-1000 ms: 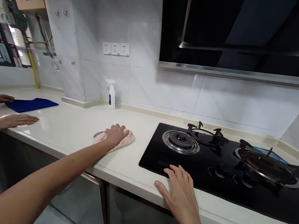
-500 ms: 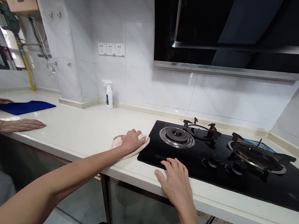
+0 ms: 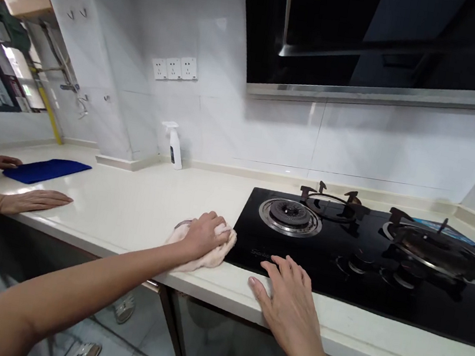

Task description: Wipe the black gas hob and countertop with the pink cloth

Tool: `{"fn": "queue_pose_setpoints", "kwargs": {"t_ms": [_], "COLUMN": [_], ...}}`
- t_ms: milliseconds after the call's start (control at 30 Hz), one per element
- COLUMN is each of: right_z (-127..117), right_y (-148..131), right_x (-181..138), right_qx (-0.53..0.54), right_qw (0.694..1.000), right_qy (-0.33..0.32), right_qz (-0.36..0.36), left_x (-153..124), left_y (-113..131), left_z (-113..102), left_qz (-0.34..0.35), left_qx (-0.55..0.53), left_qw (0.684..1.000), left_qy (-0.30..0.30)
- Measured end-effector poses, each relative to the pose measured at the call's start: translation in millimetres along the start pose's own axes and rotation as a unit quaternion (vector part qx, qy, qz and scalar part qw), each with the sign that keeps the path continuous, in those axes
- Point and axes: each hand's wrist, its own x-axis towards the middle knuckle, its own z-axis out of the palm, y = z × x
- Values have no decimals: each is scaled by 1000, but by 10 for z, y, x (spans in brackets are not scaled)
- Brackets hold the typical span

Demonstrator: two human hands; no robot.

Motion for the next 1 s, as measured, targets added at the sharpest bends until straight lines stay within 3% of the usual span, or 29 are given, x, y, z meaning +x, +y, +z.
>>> {"fn": "queue_pose_setpoints", "kwargs": {"t_ms": [167, 267, 433, 533, 700, 833, 1000], "right_z": [-46, -59, -37, 17, 110, 124, 106], "right_y": [-33, -35, -8, 18, 45, 54, 66], "right_x": [30, 51, 66, 68, 66, 44, 28], "right_qx": [6, 10, 18, 23, -23, -45, -15], "right_qw": [1000, 1000, 1000, 999, 998, 997, 998], "right_qy": [-1, -5, -8, 12, 7, -2, 19], "right_qz": [-4, -7, -3, 27, 54, 60, 60], "left_x": [585, 727, 587, 533, 569, 445, 135], "left_y": [89, 250, 683, 823, 838, 811, 713], "left_z": [78, 89, 158, 177, 124, 135, 214], "left_qz": [-65, -77, 25, 58, 5, -31, 31], "left_qx": [-20, -32, -50, -58, -46, -36, -57], "left_qw": [998, 996, 998, 997, 999, 998, 998], "left_qy": [-4, 5, 7, -18, -26, -35, -24]}}
